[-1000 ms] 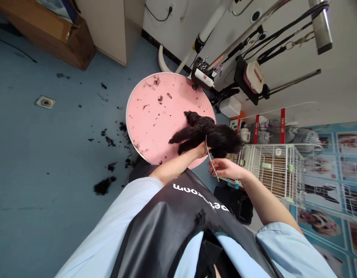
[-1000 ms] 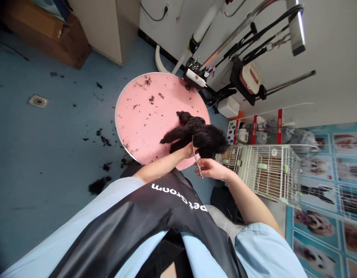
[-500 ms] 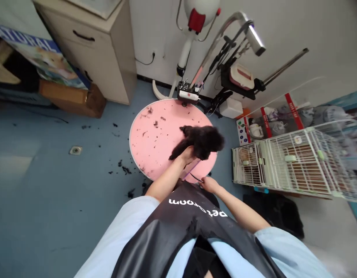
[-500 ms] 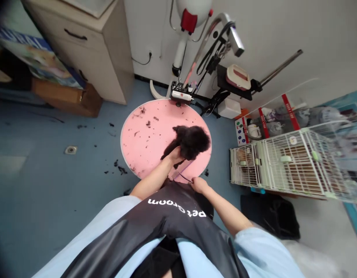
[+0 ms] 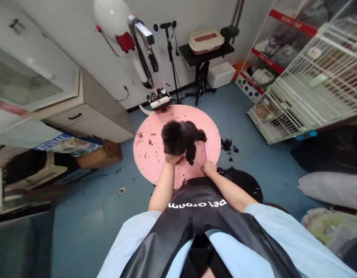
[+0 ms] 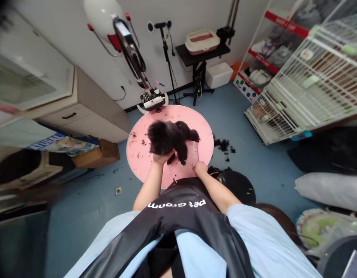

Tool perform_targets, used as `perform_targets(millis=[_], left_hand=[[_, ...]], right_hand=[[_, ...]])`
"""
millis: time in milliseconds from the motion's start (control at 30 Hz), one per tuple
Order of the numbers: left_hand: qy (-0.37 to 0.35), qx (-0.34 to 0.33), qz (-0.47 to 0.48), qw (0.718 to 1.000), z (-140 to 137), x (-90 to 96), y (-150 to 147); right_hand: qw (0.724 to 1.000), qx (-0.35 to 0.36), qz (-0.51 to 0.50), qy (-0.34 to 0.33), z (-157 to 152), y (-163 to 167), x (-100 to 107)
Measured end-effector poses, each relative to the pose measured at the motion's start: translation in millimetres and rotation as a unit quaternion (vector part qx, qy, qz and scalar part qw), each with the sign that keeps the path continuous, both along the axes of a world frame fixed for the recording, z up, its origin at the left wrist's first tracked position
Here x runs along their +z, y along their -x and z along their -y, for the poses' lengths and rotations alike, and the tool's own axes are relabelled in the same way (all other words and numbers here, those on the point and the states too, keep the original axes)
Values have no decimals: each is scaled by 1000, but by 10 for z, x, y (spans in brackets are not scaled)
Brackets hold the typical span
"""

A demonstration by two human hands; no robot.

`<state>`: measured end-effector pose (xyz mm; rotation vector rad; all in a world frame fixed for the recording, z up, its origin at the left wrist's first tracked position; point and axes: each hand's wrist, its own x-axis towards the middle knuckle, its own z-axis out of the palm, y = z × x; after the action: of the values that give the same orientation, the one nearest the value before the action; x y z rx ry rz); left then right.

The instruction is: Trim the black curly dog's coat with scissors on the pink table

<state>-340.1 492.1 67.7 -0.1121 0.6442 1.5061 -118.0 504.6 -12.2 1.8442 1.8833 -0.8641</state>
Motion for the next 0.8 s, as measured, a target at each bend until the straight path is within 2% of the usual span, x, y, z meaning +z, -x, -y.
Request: perform_targets(millis=[100,167,300,400,467,500,533,667,800], left_hand=[[58,42,-32,997,15,-84,159],[92,55,-61,992,16,-99,248],[104,41,-92,989,6,-3,220],[106,17,-89,990,11,69,80],[114,9,-98,989,18,83,14],[117,6,-104,988,22,83,-3],[117,0,-109,987,26,81,-8],[103,-5,-128,986,44,114,21],[104,-9,-180,978,91,259,-4]], right_hand=[[999,-34,-34,-11,14,-60,-94],[997,-48,-67,-13,59,-91,-83],[983,-57,-164,-50,265,-57,184],[936,-32,-324,-136,433,129,459],[897,-26,-407,-173,482,256,545],[891,-41,-419,-169,484,289,540],[897,-70,-410,-151,473,290,504],[938,-186,-291,-43,369,11,186],[933,-187,-306,-6,295,-313,-17]])
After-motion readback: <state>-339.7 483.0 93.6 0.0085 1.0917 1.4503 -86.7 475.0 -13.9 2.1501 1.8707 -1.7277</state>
